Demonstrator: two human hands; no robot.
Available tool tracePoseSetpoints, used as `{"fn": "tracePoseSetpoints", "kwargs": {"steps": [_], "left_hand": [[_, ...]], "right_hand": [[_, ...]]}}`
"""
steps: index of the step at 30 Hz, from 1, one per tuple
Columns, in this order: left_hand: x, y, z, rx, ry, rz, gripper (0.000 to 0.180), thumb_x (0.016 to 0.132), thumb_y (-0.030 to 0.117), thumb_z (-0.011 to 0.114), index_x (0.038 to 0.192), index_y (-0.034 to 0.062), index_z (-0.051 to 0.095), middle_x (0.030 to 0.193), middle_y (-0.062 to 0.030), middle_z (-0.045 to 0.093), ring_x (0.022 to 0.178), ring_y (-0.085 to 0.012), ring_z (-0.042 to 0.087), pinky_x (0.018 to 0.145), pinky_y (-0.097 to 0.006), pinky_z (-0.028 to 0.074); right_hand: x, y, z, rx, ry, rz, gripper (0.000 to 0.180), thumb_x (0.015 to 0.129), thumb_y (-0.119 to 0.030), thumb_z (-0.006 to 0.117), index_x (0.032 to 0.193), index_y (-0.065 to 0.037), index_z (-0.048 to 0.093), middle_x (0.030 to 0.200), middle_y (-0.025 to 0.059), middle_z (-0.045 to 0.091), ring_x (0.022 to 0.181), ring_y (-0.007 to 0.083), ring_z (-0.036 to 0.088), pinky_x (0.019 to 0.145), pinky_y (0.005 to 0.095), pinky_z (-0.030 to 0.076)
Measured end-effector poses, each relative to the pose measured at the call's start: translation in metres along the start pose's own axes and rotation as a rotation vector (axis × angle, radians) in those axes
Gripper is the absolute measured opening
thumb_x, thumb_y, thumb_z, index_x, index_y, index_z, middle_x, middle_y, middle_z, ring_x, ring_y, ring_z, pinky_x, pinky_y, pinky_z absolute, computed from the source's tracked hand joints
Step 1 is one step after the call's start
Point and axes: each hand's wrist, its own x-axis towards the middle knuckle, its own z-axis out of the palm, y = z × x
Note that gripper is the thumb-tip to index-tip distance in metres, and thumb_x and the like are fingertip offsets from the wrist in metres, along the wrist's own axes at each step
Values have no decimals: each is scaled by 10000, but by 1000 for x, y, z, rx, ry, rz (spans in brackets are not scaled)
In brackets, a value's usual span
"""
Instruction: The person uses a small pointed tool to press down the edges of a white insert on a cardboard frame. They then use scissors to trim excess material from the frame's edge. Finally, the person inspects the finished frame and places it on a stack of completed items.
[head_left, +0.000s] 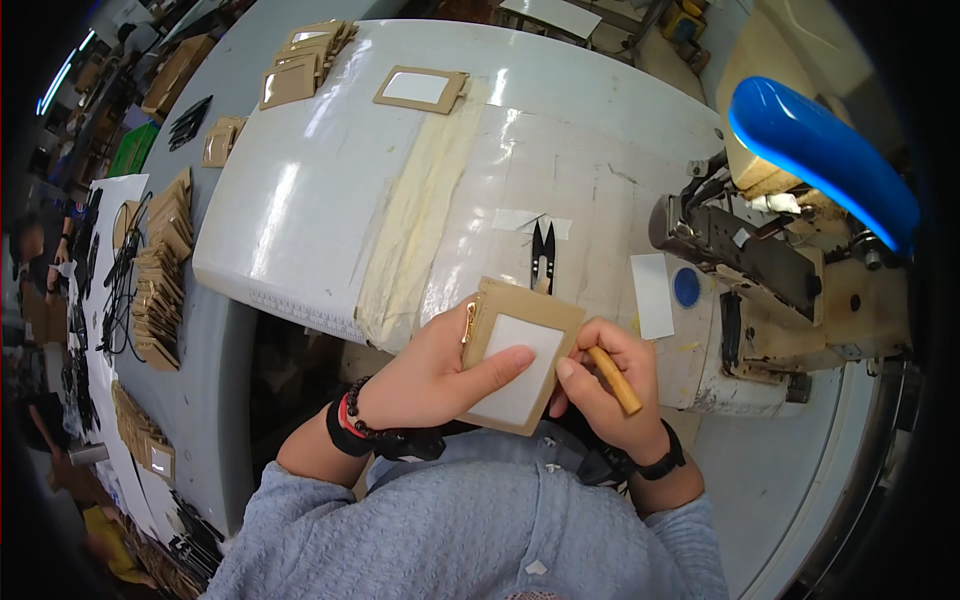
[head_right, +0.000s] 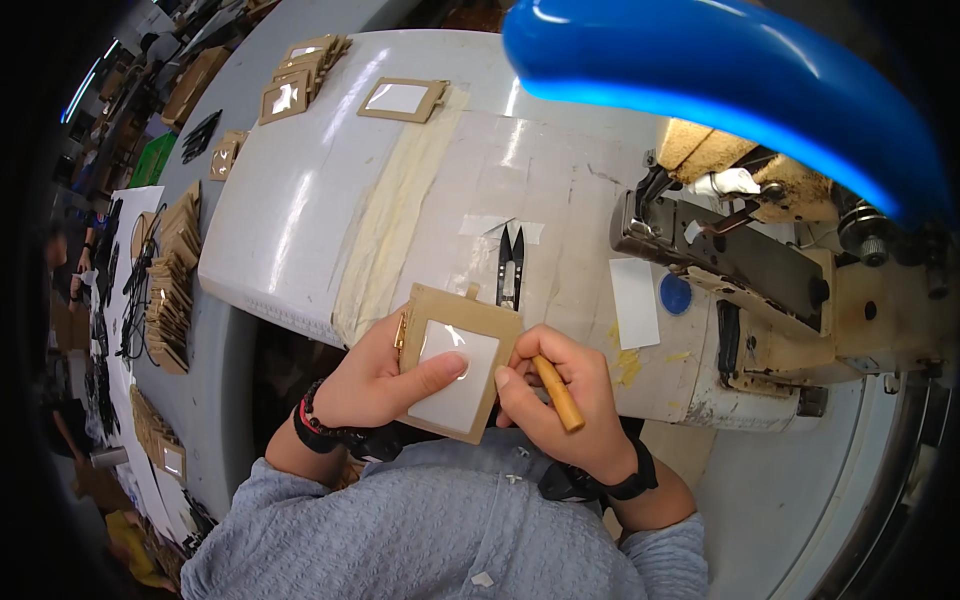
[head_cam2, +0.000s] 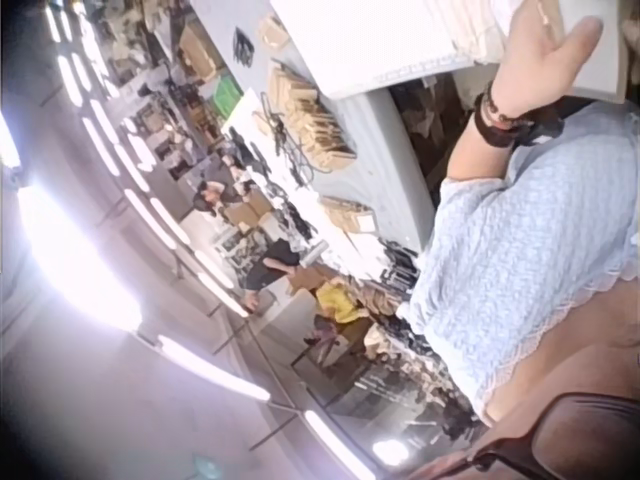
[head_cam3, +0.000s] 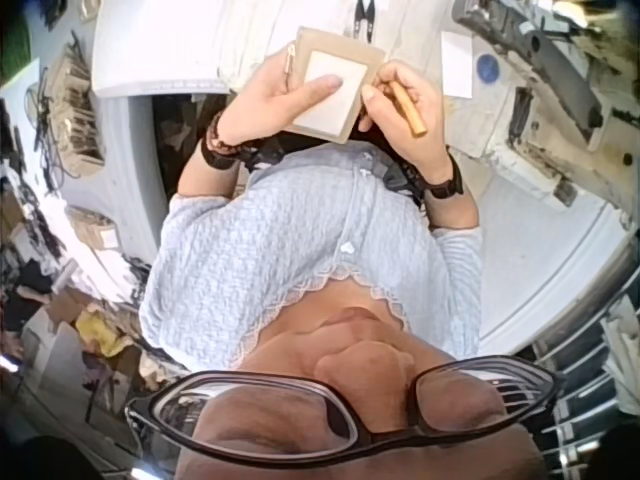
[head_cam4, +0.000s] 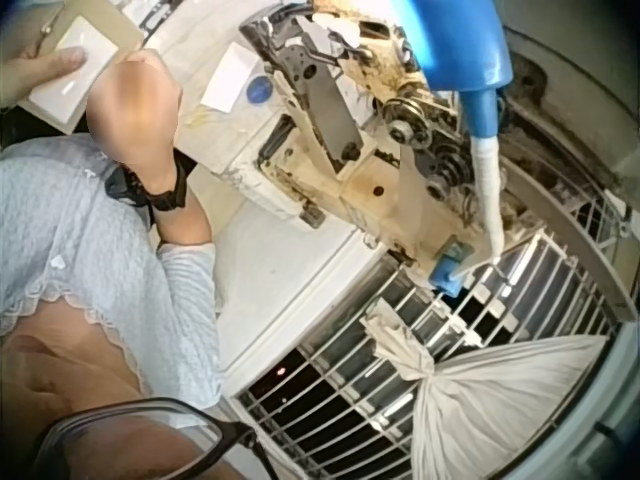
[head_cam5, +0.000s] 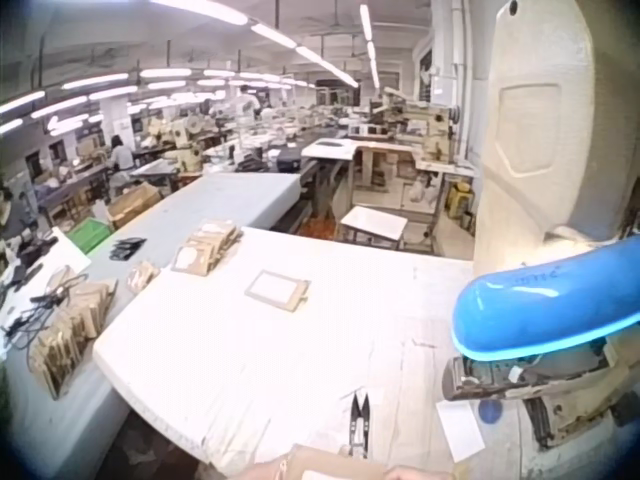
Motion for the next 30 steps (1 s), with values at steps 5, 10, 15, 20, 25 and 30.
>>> {"fn": "tracePoseSetpoints", "kwargs": {"steps": [5, 10, 15, 20, 25, 30], "left_hand": [[2, 1, 0, -86, -36, -25, 388, 954, 161, 531, 1279, -22, 427, 1133, -111, 590, 1023, -150, 577, 873, -305, 478], [2, 0, 0, -35, -33, 0, 388, 954, 168, 535, 1275, -24, 431, 1134, -109, 590, 1023, -150, 572, 874, -302, 472], [0, -2, 2, 2, -4, -8, 421, 928, 173, 585, 1275, -23, 450, 1166, -105, 589, 1066, -150, 555, 903, -296, 451], [3, -1, 1, -10, -29, -24, 414, 931, 176, 585, 1271, -21, 454, 1157, -101, 590, 1060, -147, 554, 897, -294, 452], [2, 2, 2, -45, -56, -24, 377, 948, 159, 539, 1263, -27, 447, 1148, -116, 577, 1047, -156, 560, 891, -313, 463], [1, -4, 5, 49, -6, 24, 399, 934, 167, 576, 1267, -15, 452, 1150, -102, 589, 1051, -143, 555, 893, -297, 456]], "right_hand": [[-1, 3, -2, 26, -11, -54, 99, 885, -52, 577, 891, 32, 525, 754, 45, 582, 624, 71, 592, 535, 212, 506], [-1, 1, -2, -5, -17, -76, 93, 883, -50, 578, 880, 25, 523, 735, 43, 583, 606, 72, 592, 530, 207, 498], [0, 0, -5, -68, -25, -36, 92, 879, -49, 582, 863, 15, 518, 705, 34, 579, 575, 70, 586, 520, 199, 488], [-1, 3, -5, -31, -11, -44, 90, 882, -51, 576, 861, 15, 519, 708, 36, 581, 581, 66, 585, 515, 198, 484], [-2, 6, -4, 0, 2, -57, 95, 884, -56, 577, 857, 13, 518, 703, 36, 581, 582, 60, 580, 518, 200, 489], [-2, 4, -7, -104, -10, -54, 104, 882, -60, 587, 856, 12, 516, 693, 35, 579, 586, 60, 581, 530, 206, 497]]}}
